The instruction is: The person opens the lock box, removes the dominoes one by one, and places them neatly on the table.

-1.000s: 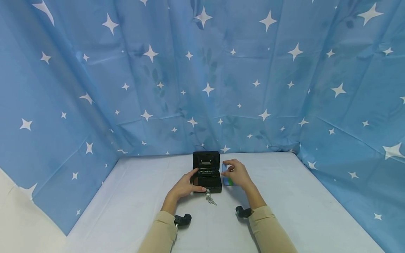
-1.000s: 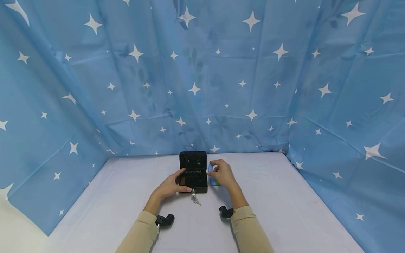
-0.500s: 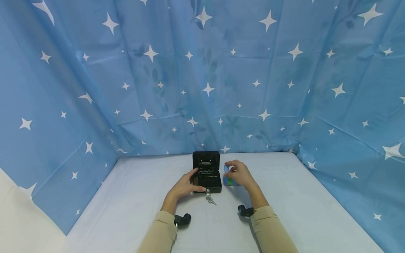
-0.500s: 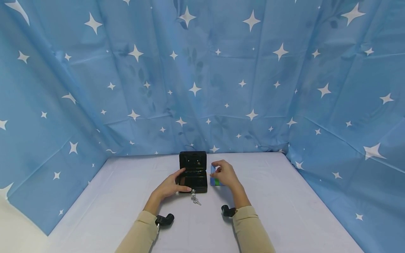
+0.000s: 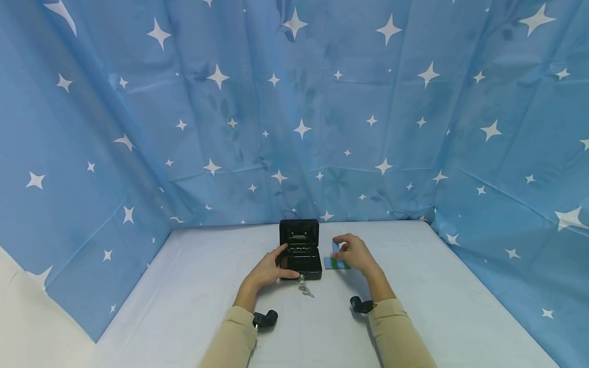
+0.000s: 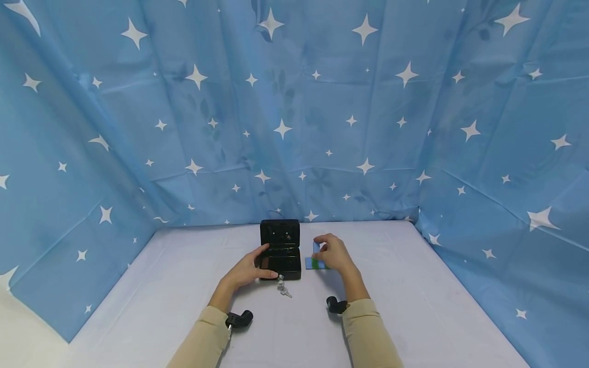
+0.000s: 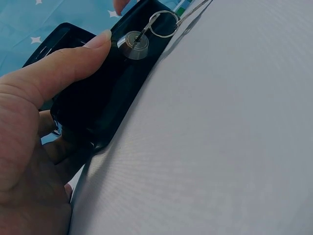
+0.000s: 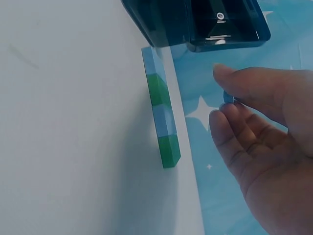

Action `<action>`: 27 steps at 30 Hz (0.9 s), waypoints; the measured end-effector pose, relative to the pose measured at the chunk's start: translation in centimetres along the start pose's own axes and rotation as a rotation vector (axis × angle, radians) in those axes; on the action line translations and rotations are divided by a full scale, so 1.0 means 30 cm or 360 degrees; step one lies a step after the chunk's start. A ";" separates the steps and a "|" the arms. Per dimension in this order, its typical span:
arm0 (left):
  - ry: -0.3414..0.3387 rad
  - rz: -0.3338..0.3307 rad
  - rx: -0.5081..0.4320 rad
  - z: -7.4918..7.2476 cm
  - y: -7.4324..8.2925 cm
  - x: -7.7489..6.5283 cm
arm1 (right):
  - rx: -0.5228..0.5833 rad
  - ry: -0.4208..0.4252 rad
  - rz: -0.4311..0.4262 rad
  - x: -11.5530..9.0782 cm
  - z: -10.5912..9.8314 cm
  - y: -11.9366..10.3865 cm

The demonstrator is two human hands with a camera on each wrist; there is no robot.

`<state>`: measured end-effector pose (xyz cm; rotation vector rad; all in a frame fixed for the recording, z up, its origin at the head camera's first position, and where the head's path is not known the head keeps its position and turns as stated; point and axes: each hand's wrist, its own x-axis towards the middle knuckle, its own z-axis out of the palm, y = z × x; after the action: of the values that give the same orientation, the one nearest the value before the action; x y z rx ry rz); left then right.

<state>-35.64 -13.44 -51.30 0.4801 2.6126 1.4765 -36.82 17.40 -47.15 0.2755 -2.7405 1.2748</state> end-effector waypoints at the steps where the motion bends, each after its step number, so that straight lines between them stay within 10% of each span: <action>1: 0.0001 -0.0007 0.0006 -0.001 0.001 0.000 | -0.0008 -0.0001 0.0005 0.000 -0.002 0.001; 27: -0.0012 -0.0016 -0.0047 -0.001 0.002 0.000 | -0.0070 -0.0053 0.0060 -0.014 -0.046 0.032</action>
<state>-35.64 -13.45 -51.23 0.4677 2.5798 1.5047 -36.59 19.10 -47.05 0.2449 -2.8108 1.2281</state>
